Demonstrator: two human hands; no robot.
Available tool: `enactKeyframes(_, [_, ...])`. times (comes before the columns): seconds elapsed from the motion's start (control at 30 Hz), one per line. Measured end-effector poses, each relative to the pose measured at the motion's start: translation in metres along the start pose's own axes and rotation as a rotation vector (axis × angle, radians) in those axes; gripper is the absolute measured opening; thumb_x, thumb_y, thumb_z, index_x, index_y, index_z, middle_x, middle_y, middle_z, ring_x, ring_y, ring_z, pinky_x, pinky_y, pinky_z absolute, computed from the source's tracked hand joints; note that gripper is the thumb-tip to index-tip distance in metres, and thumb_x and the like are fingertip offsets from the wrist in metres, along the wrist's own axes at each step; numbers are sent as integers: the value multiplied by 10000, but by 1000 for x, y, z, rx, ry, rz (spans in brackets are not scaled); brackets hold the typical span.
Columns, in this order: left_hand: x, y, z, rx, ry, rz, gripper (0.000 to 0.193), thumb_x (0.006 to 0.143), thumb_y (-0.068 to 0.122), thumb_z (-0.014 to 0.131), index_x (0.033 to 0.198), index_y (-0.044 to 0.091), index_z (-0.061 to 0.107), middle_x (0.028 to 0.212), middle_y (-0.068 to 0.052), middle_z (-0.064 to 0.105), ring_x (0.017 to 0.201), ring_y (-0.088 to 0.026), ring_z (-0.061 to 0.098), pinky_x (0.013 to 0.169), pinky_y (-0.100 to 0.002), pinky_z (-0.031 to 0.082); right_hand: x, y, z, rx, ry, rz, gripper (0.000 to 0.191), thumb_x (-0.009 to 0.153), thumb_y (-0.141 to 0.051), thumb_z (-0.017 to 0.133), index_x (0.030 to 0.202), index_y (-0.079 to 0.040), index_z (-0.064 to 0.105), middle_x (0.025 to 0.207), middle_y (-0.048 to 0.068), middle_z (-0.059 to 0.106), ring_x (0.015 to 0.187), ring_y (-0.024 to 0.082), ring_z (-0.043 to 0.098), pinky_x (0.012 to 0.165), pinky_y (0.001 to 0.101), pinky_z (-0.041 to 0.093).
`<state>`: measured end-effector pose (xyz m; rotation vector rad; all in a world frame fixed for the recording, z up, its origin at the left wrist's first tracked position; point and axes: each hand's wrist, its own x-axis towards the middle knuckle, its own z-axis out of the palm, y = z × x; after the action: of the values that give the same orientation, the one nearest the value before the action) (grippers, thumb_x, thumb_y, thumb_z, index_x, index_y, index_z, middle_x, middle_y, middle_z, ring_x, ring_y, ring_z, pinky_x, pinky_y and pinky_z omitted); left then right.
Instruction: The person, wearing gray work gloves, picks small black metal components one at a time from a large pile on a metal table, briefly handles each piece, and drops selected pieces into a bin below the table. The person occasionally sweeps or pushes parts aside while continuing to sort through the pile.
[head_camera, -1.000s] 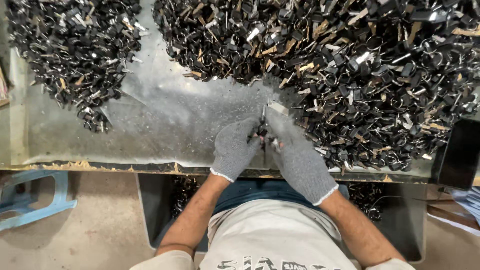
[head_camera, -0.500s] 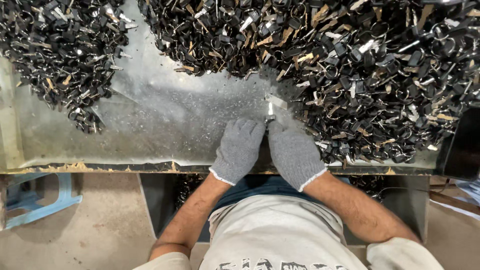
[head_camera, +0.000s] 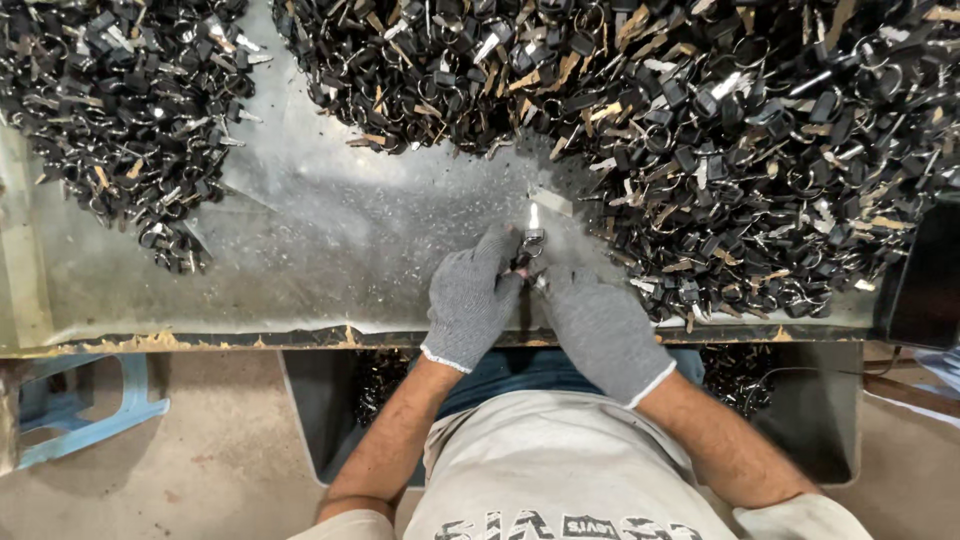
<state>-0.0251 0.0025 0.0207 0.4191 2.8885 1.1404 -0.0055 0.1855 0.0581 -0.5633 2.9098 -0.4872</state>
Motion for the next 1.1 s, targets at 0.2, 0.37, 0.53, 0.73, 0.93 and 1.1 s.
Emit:
enactKeyframes(0.2, [3,-10,11,64,62,150,229,827,108,701,1049,79,656,982,-132,679,956,-354,653,869,-482,482,19,8,-2,76,-169,114,500,965,-154,614,1356,104,439,1040,237,662,740,298,712,586,369,616])
enactKeyframes(0.37, [3,-13,16,80,9,133,163,860,90,698,1018,84,657,975,-127,661,983,-356,640,875,-481,487,25,-2,0,-87,30,33,125,933,-104,607,995,4,610,909,200,680,836,346,715,688,437,608])
enactKeyframes(0.53, [-1,-14,14,86,64,179,234,838,97,698,1067,68,660,1036,-135,676,1006,-349,639,892,-481,489,27,1,-13,183,-231,187,331,971,-120,549,1262,25,486,1041,250,665,754,344,704,640,446,597])
enactKeyframes(0.73, [-6,-9,13,73,62,164,256,852,115,717,1097,74,657,1026,-136,683,1001,-357,642,894,-488,489,19,-8,-18,6,-32,-11,298,938,-111,566,1180,61,544,1002,250,664,967,370,690,789,438,604])
enactKeyframes(0.93, [-5,-7,6,34,82,112,307,832,60,677,1138,64,654,1034,-146,683,1004,-360,644,895,-481,499,14,-6,-10,-106,143,-20,310,936,-150,562,1171,51,542,1100,282,696,905,371,745,700,401,624])
enactKeyframes(1.1, [-4,-15,15,43,65,196,325,798,22,645,1121,55,647,1060,-166,677,1049,-375,642,919,-483,495,7,-13,27,-298,-19,73,264,939,-131,589,1144,34,595,808,188,704,616,302,719,483,406,593])
